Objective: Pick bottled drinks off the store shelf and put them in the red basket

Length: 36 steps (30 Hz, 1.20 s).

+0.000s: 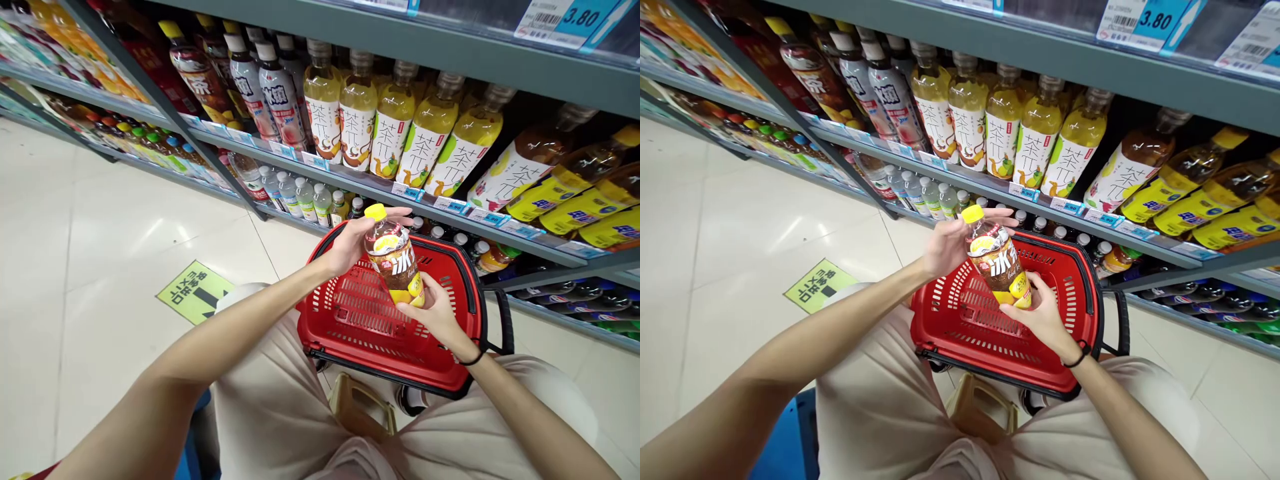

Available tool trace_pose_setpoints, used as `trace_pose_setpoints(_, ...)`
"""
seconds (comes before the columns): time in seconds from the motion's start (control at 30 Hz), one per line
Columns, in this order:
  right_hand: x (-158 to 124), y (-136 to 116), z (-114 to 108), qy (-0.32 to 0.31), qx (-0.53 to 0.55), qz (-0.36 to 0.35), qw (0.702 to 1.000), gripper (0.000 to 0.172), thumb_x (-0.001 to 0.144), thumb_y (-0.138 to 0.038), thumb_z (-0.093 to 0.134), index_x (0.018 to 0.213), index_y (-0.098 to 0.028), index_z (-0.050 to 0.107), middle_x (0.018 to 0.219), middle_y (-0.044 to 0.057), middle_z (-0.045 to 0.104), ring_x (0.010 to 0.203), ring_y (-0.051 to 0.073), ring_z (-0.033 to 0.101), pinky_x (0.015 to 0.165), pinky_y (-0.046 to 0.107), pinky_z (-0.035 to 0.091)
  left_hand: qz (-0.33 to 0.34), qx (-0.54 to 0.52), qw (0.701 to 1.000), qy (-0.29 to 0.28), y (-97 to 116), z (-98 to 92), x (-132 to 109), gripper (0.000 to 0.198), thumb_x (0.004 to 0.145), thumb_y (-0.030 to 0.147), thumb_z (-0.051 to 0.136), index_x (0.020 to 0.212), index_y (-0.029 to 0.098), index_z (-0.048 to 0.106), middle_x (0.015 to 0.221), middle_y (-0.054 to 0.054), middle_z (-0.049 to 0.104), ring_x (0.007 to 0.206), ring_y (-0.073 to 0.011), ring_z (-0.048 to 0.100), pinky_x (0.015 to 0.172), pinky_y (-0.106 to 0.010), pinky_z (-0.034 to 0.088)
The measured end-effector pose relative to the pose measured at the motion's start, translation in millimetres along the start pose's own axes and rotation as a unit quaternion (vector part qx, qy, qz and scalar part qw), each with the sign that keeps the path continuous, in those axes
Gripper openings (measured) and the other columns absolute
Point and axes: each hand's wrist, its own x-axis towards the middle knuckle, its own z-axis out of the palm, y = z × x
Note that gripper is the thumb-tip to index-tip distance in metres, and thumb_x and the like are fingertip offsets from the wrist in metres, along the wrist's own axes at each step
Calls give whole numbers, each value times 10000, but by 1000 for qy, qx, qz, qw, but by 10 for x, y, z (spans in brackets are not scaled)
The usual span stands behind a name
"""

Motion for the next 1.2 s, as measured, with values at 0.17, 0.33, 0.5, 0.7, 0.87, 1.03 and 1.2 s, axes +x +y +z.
trace_pose_setpoints(0.17,-8,-11,2,-31,14,3,999,553,709,-330,952,1169,-252,653,1124,44,739,999,191,708,889,299,587,10,27,999,-32,1,-46,-22,618,822,419,714,1411,241,652,1446,-130,650,1306,-339,616,1097,-482,471)
trace_pose_setpoints(0.33,-24,2,20,-35,19,11,999,580,688,-327,963,1144,-248,613,1082,47,753,954,192,719,846,300,603,22,74,995,-57,34,-21,-47,650,817,358,772,1441,250,626,1517,-140,592,1417,-356,534,1133,-504,459)
trace_pose_setpoints(0.5,-49,9,42,-36,14,21,999,628,700,-347,954,1201,-251,586,1145,69,754,995,216,730,894,354,609,28,90,994,-58,91,38,-65,617,813,383,804,1393,229,661,1496,-155,605,1384,-362,566,1119,-490,480)
trace_pose_setpoints(0.7,-31,-36,53,-27,8,16,999,601,683,-365,960,1176,-245,639,1151,68,754,1022,236,722,916,385,606,10,90,995,-38,96,45,-73,592,819,374,795,1379,229,669,1497,-145,608,1394,-361,563,1122,-481,482)
trace_pose_setpoints(0.87,-31,-151,65,-55,66,54,995,468,807,-512,849,1140,-227,687,979,65,763,768,222,734,572,301,571,-21,-10,998,52,-3,-52,-8,445,836,317,753,1259,184,718,1377,-143,697,1256,-328,671,1112,-492,485)
trace_pose_setpoints(1.03,-33,-288,81,-78,152,117,978,558,907,-740,593,947,-192,696,832,97,758,568,208,697,392,257,435,-49,-76,988,124,-65,-93,76,303,850,299,754,1113,151,721,1317,-147,730,1105,-284,731,1065,-484,507)
trace_pose_setpoints(1.2,-23,-391,39,-90,170,169,967,695,865,-858,475,942,-211,715,798,92,773,530,197,684,365,240,434,-86,-76,977,179,-156,-91,116,309,860,418,783,989,138,757,1131,-120,786,952,-223,731,969,-382,533)
